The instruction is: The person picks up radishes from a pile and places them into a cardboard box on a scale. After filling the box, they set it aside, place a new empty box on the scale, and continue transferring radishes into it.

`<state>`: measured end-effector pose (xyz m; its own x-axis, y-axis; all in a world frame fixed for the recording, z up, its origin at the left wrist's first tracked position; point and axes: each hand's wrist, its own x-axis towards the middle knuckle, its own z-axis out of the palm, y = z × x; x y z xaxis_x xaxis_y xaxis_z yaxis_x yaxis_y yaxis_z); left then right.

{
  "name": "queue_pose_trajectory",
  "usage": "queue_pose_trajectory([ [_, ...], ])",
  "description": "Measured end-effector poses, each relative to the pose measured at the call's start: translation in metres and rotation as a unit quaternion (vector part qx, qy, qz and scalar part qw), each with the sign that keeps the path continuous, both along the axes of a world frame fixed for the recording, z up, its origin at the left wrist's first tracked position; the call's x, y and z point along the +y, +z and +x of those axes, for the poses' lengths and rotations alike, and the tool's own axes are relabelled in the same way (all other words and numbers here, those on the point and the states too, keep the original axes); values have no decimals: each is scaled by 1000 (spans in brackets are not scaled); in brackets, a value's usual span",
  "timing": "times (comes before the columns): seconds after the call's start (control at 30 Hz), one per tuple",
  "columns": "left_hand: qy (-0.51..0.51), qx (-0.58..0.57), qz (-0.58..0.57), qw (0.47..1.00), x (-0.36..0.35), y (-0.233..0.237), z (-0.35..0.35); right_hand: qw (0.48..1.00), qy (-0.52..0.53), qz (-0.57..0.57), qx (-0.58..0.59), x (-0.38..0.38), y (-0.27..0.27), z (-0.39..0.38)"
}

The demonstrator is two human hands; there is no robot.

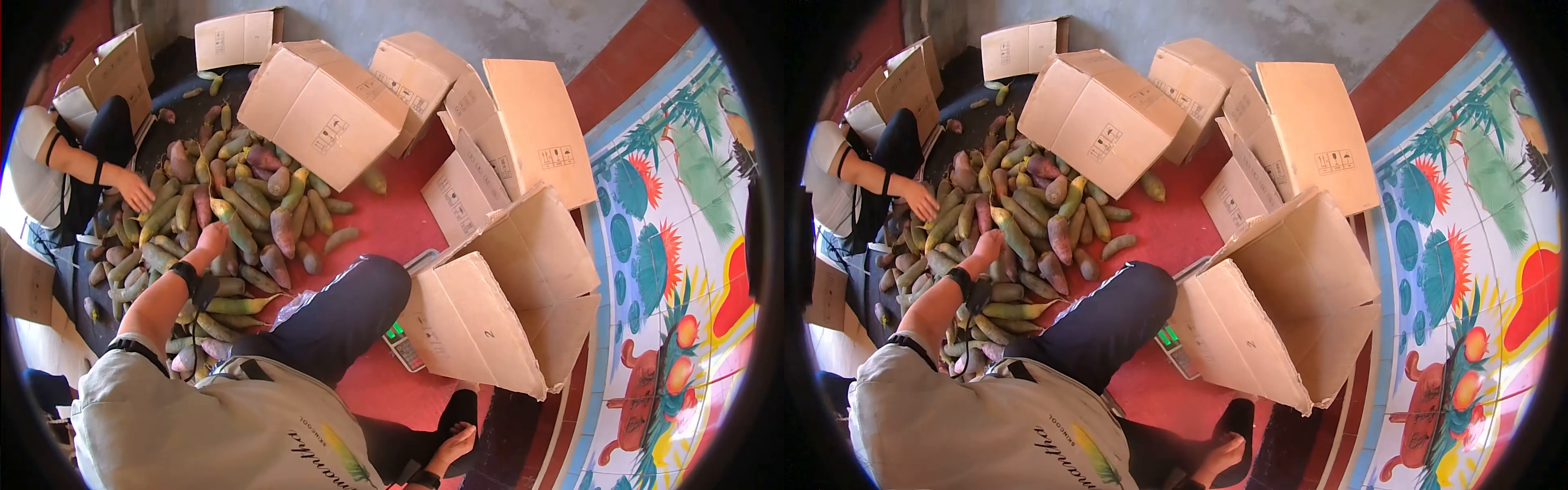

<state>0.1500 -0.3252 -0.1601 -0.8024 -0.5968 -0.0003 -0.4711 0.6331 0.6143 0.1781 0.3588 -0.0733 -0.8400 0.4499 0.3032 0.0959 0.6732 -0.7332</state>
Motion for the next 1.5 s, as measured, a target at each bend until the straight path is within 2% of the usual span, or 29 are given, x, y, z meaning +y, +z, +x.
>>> queue_pose_trajectory([
  [0.03,-2,97,157,983,-4,4,-5,1000,3,7,-3,0,1,1],
  [0.07,-3,94,155,983,-6,7,-8,1000,2,5,-5,-2,2,4],
  [0.13,62,98,119,986,7,26,-20,1000,1,-17,7,-7,9,3],
  [0.17,80,68,203,974,23,56,-23,1000,0,-16,8,-7,9,3],
  [0.2,79,68,203,974,23,55,-26,1000,-2,-25,7,-7,9,3],
  [0.3,19,130,243,961,22,45,-34,999,-6,-38,8,-7,9,4],
  [0.37,-38,103,141,984,16,41,-41,999,-8,-43,12,-7,9,4],
  [0.4,-40,104,141,984,25,57,-46,999,-3,-41,5,-6,8,4],
  [0.47,78,137,377,912,59,119,-57,999,-2,-39,0,-6,7,4],
  [0.6,8,169,444,880,85,157,-81,999,-6,-44,1,-10,14,3],
  [0.67,-60,217,465,856,98,176,-89,999,-4,-46,-4,-12,16,2],
  [0.8,-55,218,432,873,100,199,-92,999,-9,-28,-12,-13,16,4],
  [0.87,-52,180,429,884,77,182,-90,999,-13,-23,-20,-11,16,6],
  [0.93,-33,115,381,917,63,169,-79,1000,-4,-2,-14,-13,18,5],
  [0.97,-39,90,398,912,53,158,-71,1000,-1,-3,-18,-12,18,5],
  [1.0,-34,88,396,913,47,145,-61,1000,0,-10,-21,-13,18,4],
  [1.1,-28,-11,320,947,24,94,-37,1000,9,-14,-21,-12,15,1],
  [1.13,-25,-13,321,947,22,91,-31,1000,15,-8,-17,-10,14,1],
  [1.2,99,-24,488,867,20,83,-21,1000,14,-8,-24,-3,6,0],
  [1.23,106,-15,519,848,11,71,-15,999,11,-10,-30,-1,4,-1],
  [1.3,58,-40,379,923,-9,41,-3,999,6,-7,-33,-1,4,0],
  [1.37,-33,-126,76,989,-41,-1,16,999,0,-5,-35,-3,4,0],
  [1.4,-76,-198,-91,973,-55,-24,26,999,4,-4,-37,-3,5,0],
  [1.43,-115,-262,-232,929,-66,-47,38,999,7,-3,-40,-3,5,1],
  [1.47,-152,-303,-328,882,-76,-75,51,999,7,-3,-42,-2,4,1],
  [1.5,-151,-305,-327,882,-73,-82,61,999,11,-2,-43,-2,3,0],
])
